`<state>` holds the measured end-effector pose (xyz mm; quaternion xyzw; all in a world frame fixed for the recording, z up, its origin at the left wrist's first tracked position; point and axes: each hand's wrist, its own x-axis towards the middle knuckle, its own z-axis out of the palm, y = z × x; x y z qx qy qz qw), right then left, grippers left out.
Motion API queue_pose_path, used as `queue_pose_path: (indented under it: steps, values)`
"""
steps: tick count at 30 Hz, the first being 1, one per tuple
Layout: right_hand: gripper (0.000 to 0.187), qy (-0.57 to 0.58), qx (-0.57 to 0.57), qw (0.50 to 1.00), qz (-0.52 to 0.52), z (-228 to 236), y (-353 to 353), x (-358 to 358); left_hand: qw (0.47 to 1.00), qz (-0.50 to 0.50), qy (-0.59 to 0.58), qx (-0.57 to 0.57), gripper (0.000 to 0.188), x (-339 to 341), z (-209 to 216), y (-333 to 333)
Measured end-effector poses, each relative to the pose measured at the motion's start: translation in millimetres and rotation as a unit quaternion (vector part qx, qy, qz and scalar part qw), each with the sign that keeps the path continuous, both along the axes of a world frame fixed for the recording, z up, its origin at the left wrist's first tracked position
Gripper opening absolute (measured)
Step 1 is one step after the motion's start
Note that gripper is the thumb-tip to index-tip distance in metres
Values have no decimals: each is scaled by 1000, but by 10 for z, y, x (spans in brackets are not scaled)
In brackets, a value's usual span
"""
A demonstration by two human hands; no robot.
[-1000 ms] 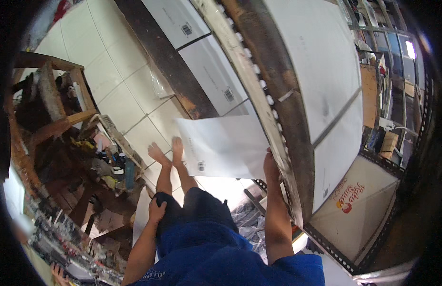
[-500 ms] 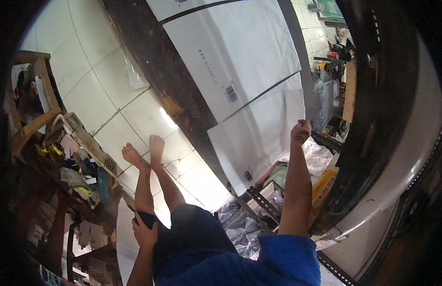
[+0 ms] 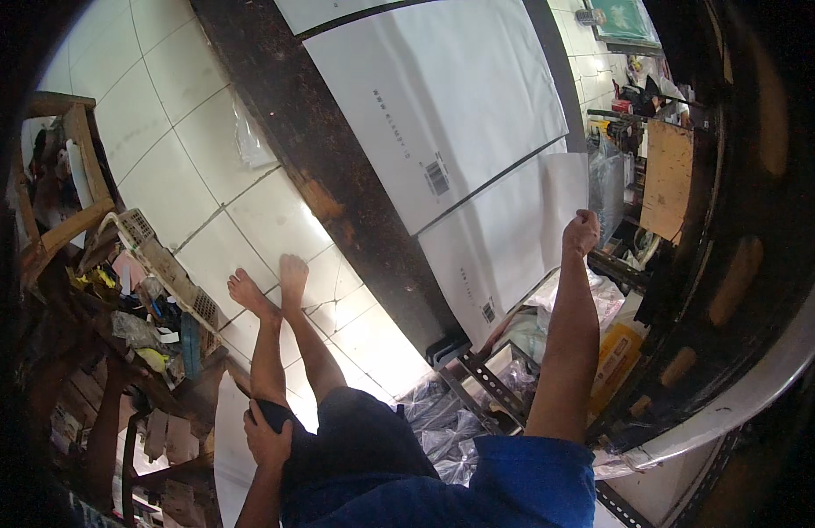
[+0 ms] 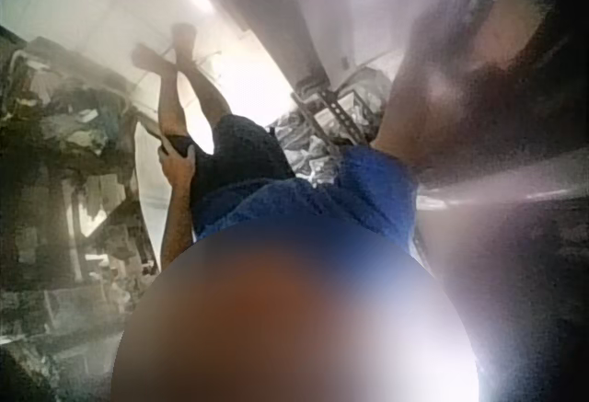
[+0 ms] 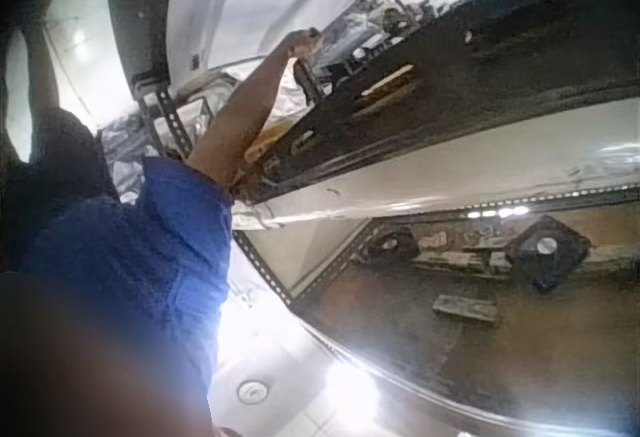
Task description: The person repeatedly picks up individual white sheets from a metal shelf and places them onto a growing stack on a nearby table. The person handles the sheets one at a time, moving between the shelf and the table throughout the clip.
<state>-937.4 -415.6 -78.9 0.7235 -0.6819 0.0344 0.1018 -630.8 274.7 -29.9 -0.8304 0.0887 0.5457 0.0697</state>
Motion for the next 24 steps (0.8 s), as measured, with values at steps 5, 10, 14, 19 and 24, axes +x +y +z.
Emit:
queue_pose_path:
  steps: [5, 10, 14, 19, 24]
  values:
    - [20, -33, 15, 999, -19, -4, -65, 32, 1000, 5, 2, -5, 95, 22, 3, 0]
    - [20, -18, 41, 999, -18, 95, 1, 327, 1000, 6, 2, -5, 96, 15, 8, 33]
    - [19, 16, -39, 996, 84, 52, 35, 253, 999, 16, 23, 19, 93, 79, 49, -45]
    - [19, -125, -81, 977, 151, -40, 652, 936, 999, 34, 11, -22, 93, 104, 89, -73]
    - [28, -306, 102, 941, 106, 332, 2290, 2107, 996, 69, -12, -56, 85, 255, 248, -124]
